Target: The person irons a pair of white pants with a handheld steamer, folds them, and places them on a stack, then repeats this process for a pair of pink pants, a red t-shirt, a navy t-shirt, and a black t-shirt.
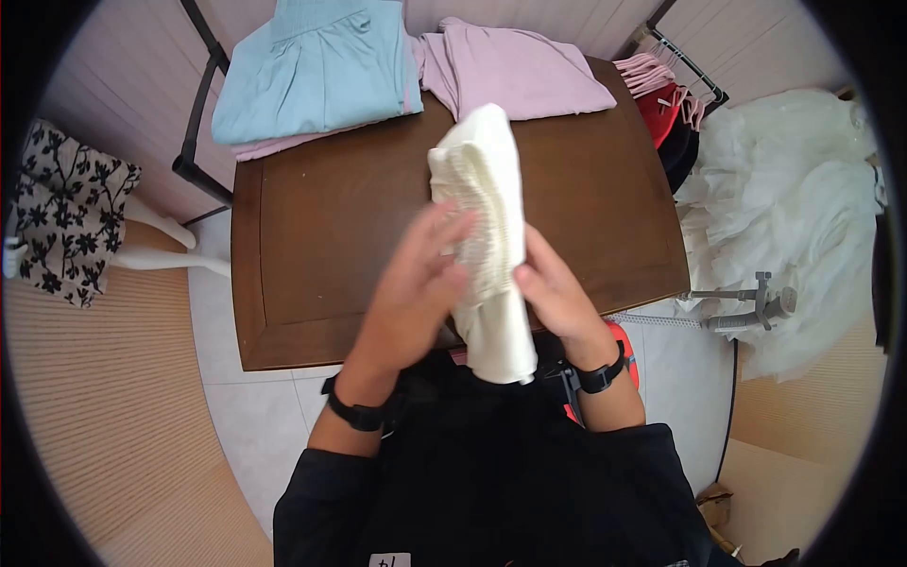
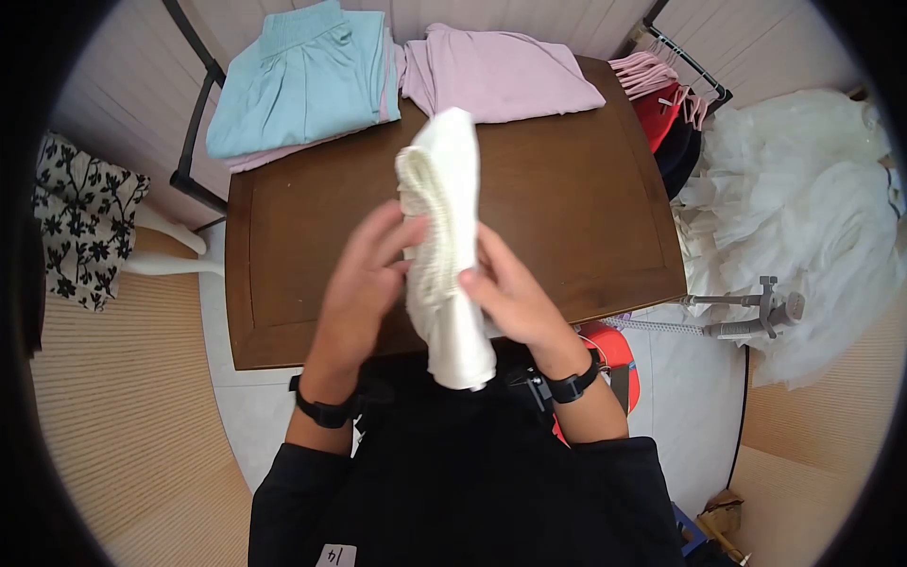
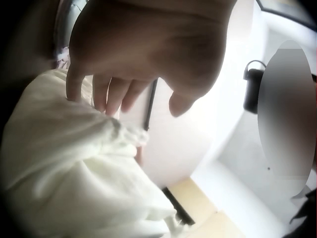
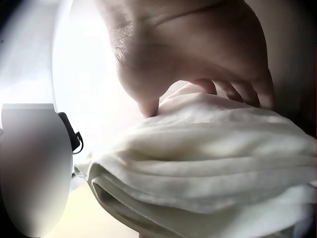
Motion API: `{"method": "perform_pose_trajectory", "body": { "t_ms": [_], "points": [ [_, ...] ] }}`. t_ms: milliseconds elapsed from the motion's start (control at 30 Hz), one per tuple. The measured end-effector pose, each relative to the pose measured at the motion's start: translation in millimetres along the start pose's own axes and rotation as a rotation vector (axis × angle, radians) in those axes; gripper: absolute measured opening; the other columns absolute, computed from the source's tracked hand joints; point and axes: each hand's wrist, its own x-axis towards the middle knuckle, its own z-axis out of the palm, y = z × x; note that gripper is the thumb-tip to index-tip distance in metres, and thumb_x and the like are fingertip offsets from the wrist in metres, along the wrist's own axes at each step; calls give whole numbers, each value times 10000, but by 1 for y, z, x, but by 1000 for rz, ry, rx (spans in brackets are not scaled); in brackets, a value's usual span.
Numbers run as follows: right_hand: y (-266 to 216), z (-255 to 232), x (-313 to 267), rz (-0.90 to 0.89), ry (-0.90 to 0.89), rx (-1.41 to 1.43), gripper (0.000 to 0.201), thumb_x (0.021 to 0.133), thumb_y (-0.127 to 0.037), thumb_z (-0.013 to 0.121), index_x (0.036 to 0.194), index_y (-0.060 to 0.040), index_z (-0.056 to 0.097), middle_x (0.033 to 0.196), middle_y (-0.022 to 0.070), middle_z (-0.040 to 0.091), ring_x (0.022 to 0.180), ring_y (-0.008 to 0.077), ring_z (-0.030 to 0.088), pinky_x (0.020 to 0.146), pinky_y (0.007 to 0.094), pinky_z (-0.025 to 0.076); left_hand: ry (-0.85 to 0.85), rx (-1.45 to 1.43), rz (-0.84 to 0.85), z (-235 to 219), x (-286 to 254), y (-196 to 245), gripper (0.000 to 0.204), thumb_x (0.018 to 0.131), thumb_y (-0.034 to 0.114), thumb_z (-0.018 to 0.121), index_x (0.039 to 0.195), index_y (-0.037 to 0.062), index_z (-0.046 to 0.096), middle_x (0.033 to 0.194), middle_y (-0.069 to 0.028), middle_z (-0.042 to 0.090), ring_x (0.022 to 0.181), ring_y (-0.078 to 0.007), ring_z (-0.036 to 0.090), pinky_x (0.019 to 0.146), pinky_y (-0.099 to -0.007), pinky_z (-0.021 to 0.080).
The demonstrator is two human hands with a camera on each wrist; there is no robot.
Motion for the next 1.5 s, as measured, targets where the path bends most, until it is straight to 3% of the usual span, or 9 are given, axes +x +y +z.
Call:
{"method": "perform_pose_trajectory", "body": {
  "t_ms": [100, 267, 367, 733, 900, 1000, 1100, 1267, 1500],
  "points": [
    [-3, -27, -13, 102, 152, 240, 604, 1002, -317, 528, 1444, 44, 330, 1367, 154, 509, 1223, 204, 521, 1026, 337, 426, -173, 527, 19, 18, 16, -10, 438, 893, 170, 653, 1298, 26, 568, 1344, -136, 568, 1262, -252, 513, 1064, -380, 380],
    [13, -82, -30, 236, 189, 330, 545, 993, -225, 535, 1412, 74, 355, 1347, 180, 527, 1215, 226, 544, 1015, 347, 452, -97, 979, 284, 16, 29, -41, 433, 869, 179, 673, 1248, -6, 574, 1368, -226, 524, 1301, -378, 473, 1073, -411, 380],
    [11, -85, -29, 269, 183, 340, 543, 983, -196, 543, 1415, 72, 354, 1354, 190, 521, 1220, 229, 546, 1019, 352, 458, 152, 871, -31, 11, 36, -54, 504, 853, 233, 693, 1284, 8, 561, 1434, -284, 432, 1333, -393, 436, 1085, -418, 362],
    [-2, -109, 29, 433, 143, 229, 554, 1003, -259, 543, 1410, 66, 354, 1314, 193, 549, 1159, 233, 591, 974, 352, 506, -157, 944, 6, 3, 62, -66, 536, 799, 188, 706, 1302, 54, 575, 1508, -313, 298, 1382, -414, 364, 1098, -411, 347],
    [14, -127, 27, 350, 229, 542, 500, 998, -227, 535, 1375, 76, 406, 1323, 202, 544, 1136, 260, 605, 955, 376, 516, -247, 840, -12, -4, 89, -67, 488, 803, 131, 686, 1280, 72, 596, 1511, -300, 303, 1380, -384, 384, 1094, -402, 359],
    [5, -120, 24, 189, 305, 313, 495, 982, -178, 533, 1383, 76, 394, 1341, 200, 534, 1160, 274, 591, 976, 387, 501, -277, 692, 32, -5, 96, -75, 548, 841, 111, 679, 1357, 45, 506, 1501, -267, 342, 1356, -327, 427, 1085, -391, 378],
    [-20, -97, 20, -41, 304, 322, 518, 935, -124, 553, 1382, 80, 389, 1345, 204, 530, 1189, 299, 574, 1014, 401, 475, -22, 174, -181, 0, 83, -70, 620, 898, 118, 649, 1439, 10, 365, 1472, -218, 399, 1321, -270, 459, 1075, -385, 392],
    [-28, -88, 47, -258, 261, 525, 626, 871, -114, 543, 1428, 76, 331, 1400, 264, 469, 1280, 399, 492, 1109, 503, 376, -248, -485, -303, -27, 57, -68, 658, 904, 135, 669, 1434, -53, 328, 1361, -151, 517, 1235, -201, 508, 1030, -327, 404],
    [11, -104, 83, -48, 32, 779, 583, 899, -125, 628, 1402, 55, 393, 1386, 196, 509, 1285, 329, 497, 1108, 458, 376, -41, 89, -291, -66, 62, -41, 373, 844, 53, 626, 1195, -65, 582, 1071, -77, 666, 943, -133, 629, 860, -272, 491]
  ]
}}
